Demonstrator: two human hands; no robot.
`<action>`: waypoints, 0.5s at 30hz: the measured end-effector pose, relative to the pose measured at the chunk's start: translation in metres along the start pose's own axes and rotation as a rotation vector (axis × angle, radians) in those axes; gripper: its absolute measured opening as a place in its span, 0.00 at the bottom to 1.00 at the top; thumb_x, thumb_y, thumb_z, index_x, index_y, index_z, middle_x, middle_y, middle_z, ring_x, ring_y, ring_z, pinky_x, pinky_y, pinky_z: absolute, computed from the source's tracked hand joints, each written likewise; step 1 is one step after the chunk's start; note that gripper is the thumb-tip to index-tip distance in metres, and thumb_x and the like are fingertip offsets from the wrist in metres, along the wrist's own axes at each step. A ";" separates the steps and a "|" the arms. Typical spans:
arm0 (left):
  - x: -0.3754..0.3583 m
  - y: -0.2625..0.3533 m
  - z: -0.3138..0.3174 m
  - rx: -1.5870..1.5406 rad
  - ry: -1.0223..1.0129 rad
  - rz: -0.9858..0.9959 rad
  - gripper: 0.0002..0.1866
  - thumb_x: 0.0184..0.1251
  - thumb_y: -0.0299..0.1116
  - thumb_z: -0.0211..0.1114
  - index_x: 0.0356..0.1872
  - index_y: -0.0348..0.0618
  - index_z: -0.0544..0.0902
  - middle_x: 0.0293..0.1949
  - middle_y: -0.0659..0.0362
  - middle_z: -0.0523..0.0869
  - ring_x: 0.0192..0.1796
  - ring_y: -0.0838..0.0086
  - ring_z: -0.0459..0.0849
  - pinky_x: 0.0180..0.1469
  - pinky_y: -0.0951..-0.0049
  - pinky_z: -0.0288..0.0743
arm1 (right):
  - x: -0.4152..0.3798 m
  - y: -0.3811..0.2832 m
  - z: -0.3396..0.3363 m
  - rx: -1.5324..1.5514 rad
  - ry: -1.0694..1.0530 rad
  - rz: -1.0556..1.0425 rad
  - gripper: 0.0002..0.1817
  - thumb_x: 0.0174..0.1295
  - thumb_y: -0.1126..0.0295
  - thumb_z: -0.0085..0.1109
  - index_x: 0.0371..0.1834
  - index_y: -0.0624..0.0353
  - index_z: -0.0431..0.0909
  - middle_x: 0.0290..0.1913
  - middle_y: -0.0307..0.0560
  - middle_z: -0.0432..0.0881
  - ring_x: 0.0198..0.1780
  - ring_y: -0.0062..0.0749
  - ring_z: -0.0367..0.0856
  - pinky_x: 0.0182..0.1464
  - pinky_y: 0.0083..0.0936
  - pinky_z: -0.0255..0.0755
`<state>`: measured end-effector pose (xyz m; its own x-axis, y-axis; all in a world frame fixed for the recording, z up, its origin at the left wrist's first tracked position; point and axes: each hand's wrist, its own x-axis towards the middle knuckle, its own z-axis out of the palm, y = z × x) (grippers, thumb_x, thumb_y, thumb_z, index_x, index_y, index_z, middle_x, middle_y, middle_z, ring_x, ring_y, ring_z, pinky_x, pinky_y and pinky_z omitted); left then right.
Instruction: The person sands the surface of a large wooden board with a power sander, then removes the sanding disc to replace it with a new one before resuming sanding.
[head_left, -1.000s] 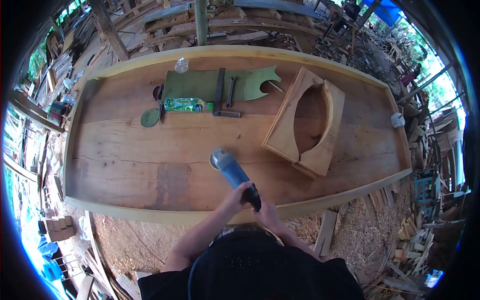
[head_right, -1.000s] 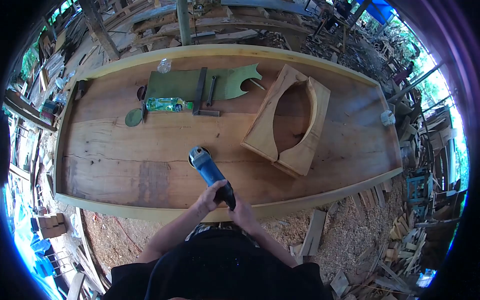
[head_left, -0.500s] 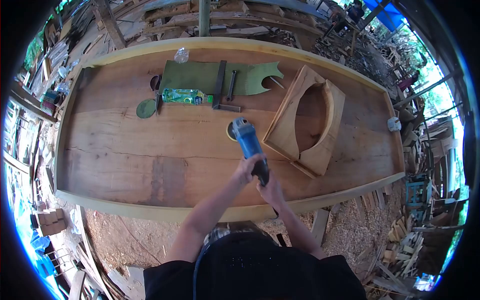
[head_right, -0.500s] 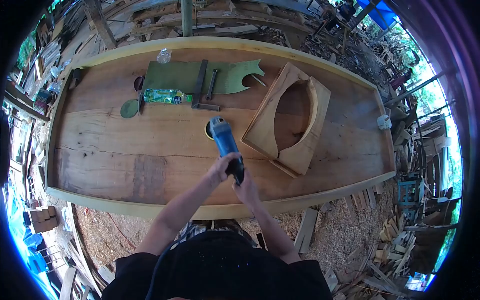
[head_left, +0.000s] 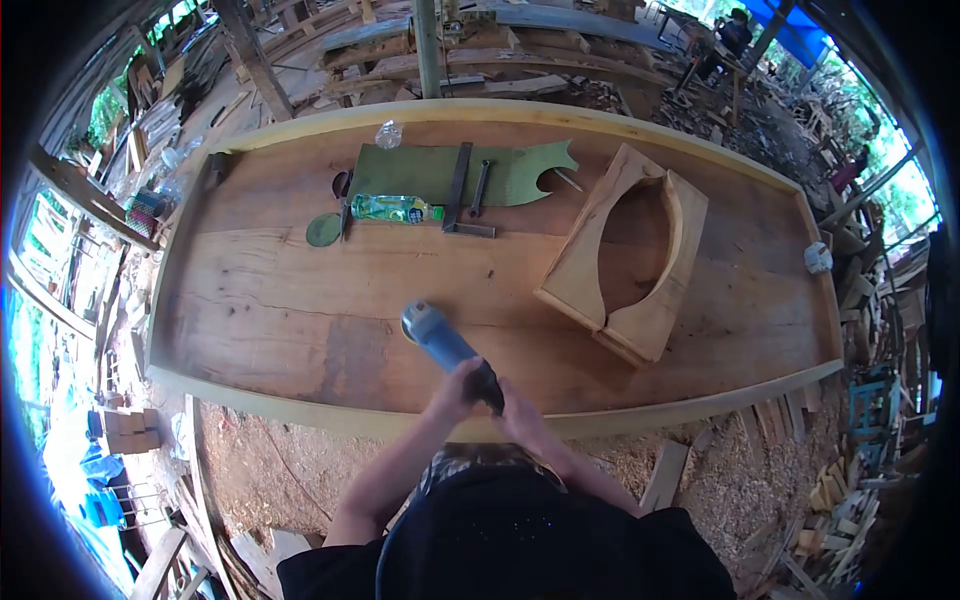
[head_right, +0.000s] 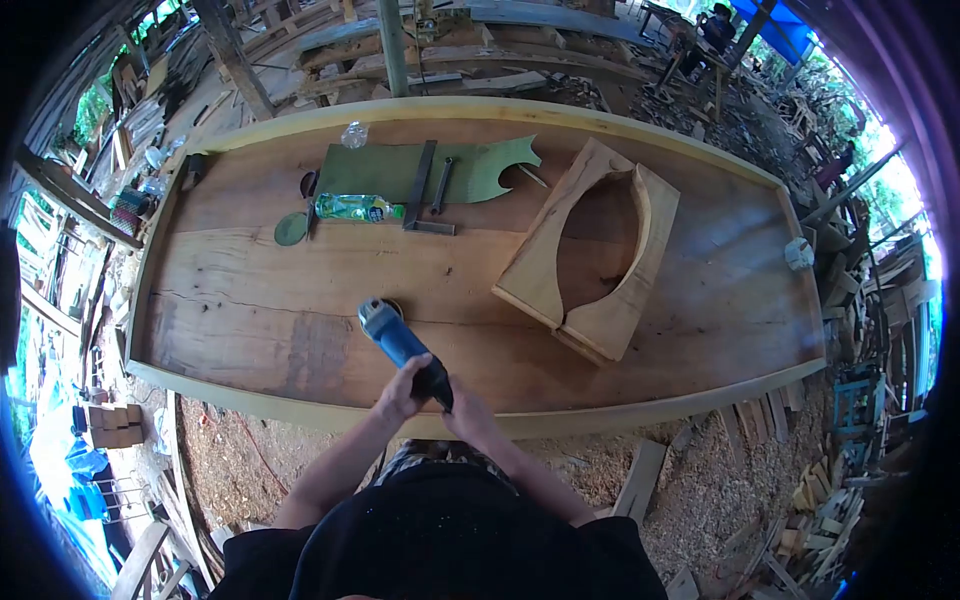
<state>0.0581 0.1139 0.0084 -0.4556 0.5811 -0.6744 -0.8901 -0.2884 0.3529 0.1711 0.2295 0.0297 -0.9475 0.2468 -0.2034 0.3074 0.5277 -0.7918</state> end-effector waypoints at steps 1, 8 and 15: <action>-0.005 -0.011 0.004 0.001 0.002 0.007 0.14 0.60 0.37 0.68 0.41 0.42 0.78 0.35 0.58 0.84 0.39 0.68 0.84 0.47 0.66 0.80 | -0.014 -0.001 -0.010 -0.034 -0.001 0.018 0.26 0.48 0.72 0.65 0.52 0.60 0.66 0.35 0.66 0.80 0.41 0.64 0.80 0.42 0.49 0.73; 0.016 -0.043 0.045 0.011 -0.063 -0.178 0.15 0.58 0.33 0.69 0.43 0.40 0.77 0.38 0.56 0.84 0.42 0.66 0.84 0.52 0.64 0.78 | -0.048 0.000 -0.052 -0.130 0.096 0.206 0.24 0.50 0.70 0.65 0.50 0.59 0.68 0.33 0.64 0.80 0.39 0.63 0.80 0.40 0.49 0.73; 0.103 0.015 0.066 0.194 -0.187 -0.120 0.15 0.56 0.35 0.70 0.42 0.42 0.78 0.34 0.58 0.84 0.35 0.69 0.84 0.42 0.68 0.81 | 0.041 -0.004 -0.041 -0.092 0.288 0.285 0.26 0.49 0.73 0.66 0.51 0.61 0.66 0.35 0.65 0.81 0.40 0.64 0.80 0.41 0.52 0.73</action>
<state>-0.0011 0.2195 -0.0134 -0.3213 0.7378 -0.5937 -0.9107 -0.0688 0.4073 0.1352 0.2710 0.0484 -0.7639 0.6038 -0.2278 0.5730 0.4722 -0.6699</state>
